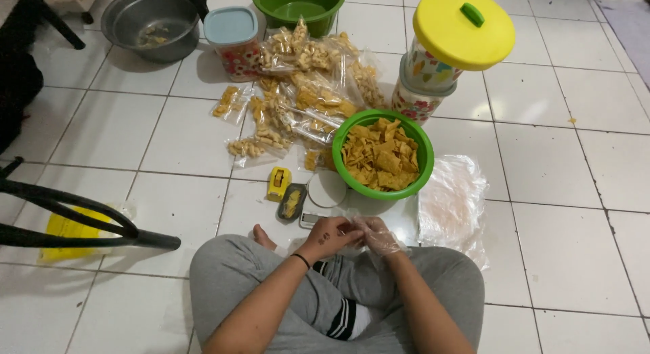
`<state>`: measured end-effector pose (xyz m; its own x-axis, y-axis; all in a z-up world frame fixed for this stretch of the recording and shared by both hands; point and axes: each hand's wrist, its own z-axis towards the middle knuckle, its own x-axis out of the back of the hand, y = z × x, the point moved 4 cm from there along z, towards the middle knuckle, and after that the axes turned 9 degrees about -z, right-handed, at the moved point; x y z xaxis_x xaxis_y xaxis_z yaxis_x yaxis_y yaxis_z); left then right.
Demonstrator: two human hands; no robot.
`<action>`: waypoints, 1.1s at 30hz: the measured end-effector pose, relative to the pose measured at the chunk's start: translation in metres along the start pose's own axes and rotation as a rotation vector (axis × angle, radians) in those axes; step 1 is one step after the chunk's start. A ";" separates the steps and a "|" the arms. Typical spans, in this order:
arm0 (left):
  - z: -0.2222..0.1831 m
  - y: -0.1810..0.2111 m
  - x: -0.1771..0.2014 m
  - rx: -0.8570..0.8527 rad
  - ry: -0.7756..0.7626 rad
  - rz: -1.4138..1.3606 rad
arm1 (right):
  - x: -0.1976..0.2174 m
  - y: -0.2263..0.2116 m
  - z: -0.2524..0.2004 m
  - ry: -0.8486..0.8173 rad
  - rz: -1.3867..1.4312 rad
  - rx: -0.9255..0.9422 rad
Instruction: Packing chips from a bowl into small plastic bags and weighing them on a digital scale.
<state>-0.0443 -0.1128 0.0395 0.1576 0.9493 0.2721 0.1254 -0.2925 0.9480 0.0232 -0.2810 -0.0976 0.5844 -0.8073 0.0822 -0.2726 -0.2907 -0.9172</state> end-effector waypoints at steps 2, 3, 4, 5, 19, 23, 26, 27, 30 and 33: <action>0.005 0.000 0.004 0.003 -0.020 -0.001 | -0.014 -0.011 -0.003 0.069 -0.164 -0.184; 0.007 -0.001 0.004 0.010 -0.038 -0.004 | -0.018 -0.013 -0.006 0.137 -0.327 -0.369; 0.012 -0.015 0.004 0.008 -0.036 -0.006 | -0.011 -0.011 -0.005 0.137 -0.329 -0.369; 0.018 -0.028 0.003 0.000 -0.020 -0.020 | -0.006 -0.012 -0.003 0.081 -0.177 -0.263; 0.029 -0.010 0.027 -0.052 0.239 -0.001 | 0.006 -0.042 -0.007 0.161 0.085 0.040; 0.023 0.004 0.031 -0.178 0.364 0.155 | 0.012 -0.054 -0.011 0.237 -0.256 0.034; 0.020 0.009 0.031 -0.189 0.411 0.168 | 0.013 -0.069 -0.023 0.339 -0.470 0.073; 0.019 0.013 0.031 -0.198 0.422 0.204 | 0.013 -0.077 -0.027 0.388 -0.533 0.131; 0.015 0.016 0.027 -0.184 0.379 0.207 | 0.010 -0.094 -0.039 0.572 -0.686 0.252; 0.019 0.007 0.023 -0.151 0.325 0.213 | -0.001 -0.127 -0.062 0.782 -0.847 0.720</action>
<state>-0.0211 -0.0952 0.0494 -0.1556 0.8635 0.4797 -0.0259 -0.4890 0.8719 0.0099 -0.2748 0.0433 -0.2768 -0.6645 0.6941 0.5478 -0.7026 -0.4542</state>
